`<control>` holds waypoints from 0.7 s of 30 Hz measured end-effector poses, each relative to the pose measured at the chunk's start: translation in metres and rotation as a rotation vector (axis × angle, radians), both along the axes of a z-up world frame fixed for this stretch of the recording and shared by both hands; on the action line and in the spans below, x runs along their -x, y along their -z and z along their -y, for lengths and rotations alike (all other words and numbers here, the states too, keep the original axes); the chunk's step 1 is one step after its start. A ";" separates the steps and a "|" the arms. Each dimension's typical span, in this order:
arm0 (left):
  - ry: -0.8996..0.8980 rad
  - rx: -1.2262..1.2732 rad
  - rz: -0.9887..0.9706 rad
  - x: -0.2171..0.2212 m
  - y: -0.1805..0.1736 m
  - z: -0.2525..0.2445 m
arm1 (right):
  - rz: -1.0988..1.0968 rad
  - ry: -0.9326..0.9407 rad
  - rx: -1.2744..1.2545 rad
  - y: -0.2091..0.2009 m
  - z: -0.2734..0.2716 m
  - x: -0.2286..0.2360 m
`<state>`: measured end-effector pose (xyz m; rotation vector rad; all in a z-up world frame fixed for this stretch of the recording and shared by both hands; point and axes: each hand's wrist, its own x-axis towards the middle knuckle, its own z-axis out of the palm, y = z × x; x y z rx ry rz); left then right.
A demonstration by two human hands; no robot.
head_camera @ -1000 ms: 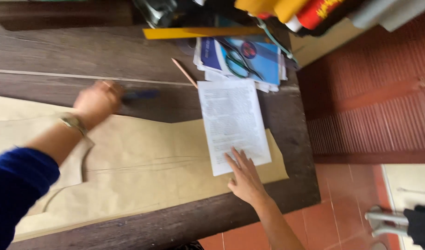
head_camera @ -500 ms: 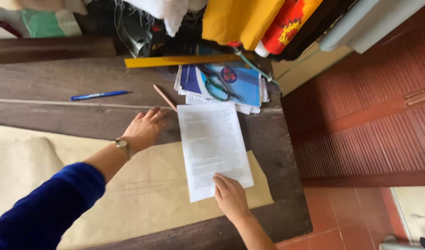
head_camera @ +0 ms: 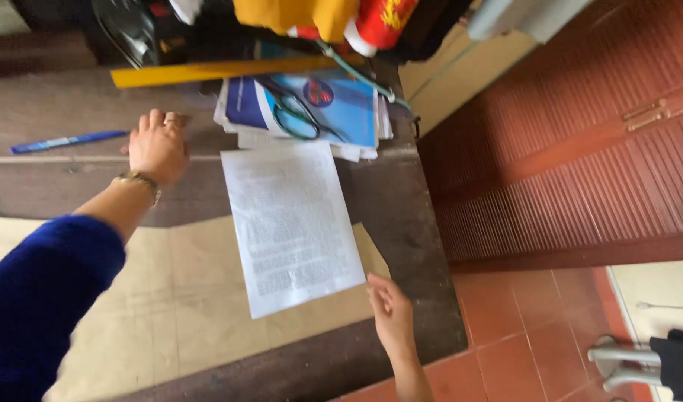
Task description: Drawing and marking a garment pattern on paper using a ruler and pen while referring to a printed instruction manual.
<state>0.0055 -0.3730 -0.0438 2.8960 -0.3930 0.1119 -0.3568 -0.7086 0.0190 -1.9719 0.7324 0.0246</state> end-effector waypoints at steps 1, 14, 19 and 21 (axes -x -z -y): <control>0.004 -0.003 -0.010 0.026 0.008 0.008 | -0.010 0.004 -0.003 0.005 0.006 0.002; -0.391 1.123 -0.779 0.284 -0.050 0.059 | 0.218 -0.340 0.470 0.035 0.011 -0.006; -0.464 1.324 -0.807 0.293 -0.053 0.068 | 0.302 -0.333 0.456 0.042 0.016 -0.008; -0.454 1.368 -0.833 0.295 -0.059 0.068 | 0.344 -0.332 0.474 0.044 0.016 -0.007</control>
